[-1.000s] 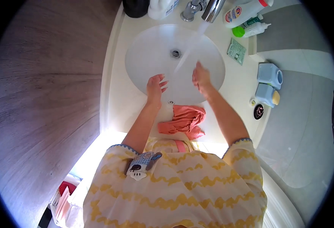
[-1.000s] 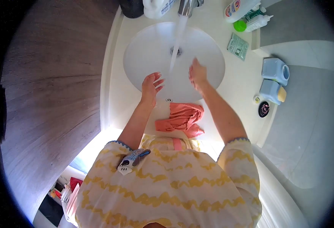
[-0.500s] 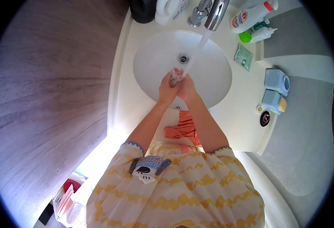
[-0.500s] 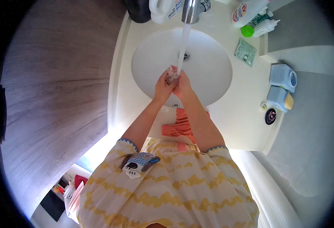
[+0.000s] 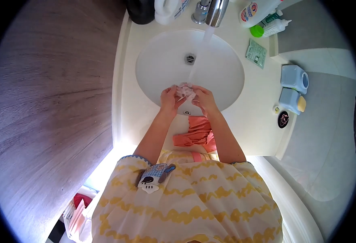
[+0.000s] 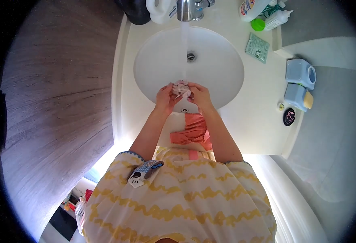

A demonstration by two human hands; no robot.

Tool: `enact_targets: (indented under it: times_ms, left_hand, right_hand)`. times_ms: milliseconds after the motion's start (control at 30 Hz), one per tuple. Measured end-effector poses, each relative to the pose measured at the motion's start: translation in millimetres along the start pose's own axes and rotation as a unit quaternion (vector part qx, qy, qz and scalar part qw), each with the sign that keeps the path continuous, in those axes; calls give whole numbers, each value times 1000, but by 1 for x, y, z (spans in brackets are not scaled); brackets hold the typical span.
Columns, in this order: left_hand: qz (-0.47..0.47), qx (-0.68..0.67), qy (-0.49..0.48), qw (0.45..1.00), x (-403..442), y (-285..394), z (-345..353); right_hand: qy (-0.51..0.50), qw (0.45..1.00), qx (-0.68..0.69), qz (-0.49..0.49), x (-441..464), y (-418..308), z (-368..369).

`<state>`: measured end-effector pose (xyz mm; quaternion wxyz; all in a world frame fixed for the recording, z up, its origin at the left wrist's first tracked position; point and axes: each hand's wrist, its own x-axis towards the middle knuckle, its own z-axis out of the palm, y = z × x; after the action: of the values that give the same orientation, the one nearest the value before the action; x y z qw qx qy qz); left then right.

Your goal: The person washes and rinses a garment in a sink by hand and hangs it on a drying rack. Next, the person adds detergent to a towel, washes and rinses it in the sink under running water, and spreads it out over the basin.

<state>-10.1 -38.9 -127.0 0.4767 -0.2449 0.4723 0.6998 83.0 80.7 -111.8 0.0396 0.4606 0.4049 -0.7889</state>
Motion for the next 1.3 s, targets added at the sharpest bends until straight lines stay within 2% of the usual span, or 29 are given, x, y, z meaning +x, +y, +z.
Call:
enact_targets:
  times_ms: [100, 200, 300, 400, 500, 600, 700, 800, 833, 900, 933, 1000, 1033, 1133, 1300]
  left_hand:
    - [43, 76, 35, 996, -17, 12, 10]
    - [19, 191, -56, 980, -28, 18, 16]
    - [24, 280, -92, 955, -12, 7, 5]
    - [108, 240, 10, 965, -5, 2, 0]
    - [163, 113, 67, 978, -2, 17, -9]
    - [243, 86, 48, 965, -13, 33, 6]
    - [219, 95, 24, 971, -5, 33, 19]
    - [190, 59, 6, 980, -4, 19, 33]
    - [180, 39, 3, 983, -6, 13, 37]
    - [225, 70, 49, 971, -19, -4, 42]
    - [248, 86, 72, 962, -26, -12, 42]
    - [237, 62, 100, 964, -39, -25, 34]
    - [232, 50, 113, 965, -44, -27, 31]
    - [250, -49, 35, 966, -58, -21, 23]
    - [274, -58, 89, 956, -51, -1, 23]
  right_hand:
    - [-4, 997, -62, -35, -5, 5, -5]
    - [-54, 996, -56, -49, -12, 0, -7]
    - [-99, 991, 81, 28, -21, -10, 0]
    - [-135, 989, -6, -53, -18, -2, -7]
    - [8, 997, 69, -29, -11, 1, -17]
    - [108, 969, 216, -51, 8, 21, -29]
    - [49, 920, 387, 23, 19, 34, -23]
    - [-85, 899, 389, 184, -4, 10, 22]
    - [-108, 890, 417, 149, 1, 11, 30]
    - [-156, 864, 472, 81, 24, 12, 38]
    - [-132, 850, 506, 63, 40, 12, 38]
    - [-83, 814, 574, 29, 68, 11, 40]
    - [-90, 820, 565, 30, 64, -1, 39]
    - [-101, 808, 580, -16, 83, 1, 34]
    - [-99, 811, 576, -11, 79, 1, 52]
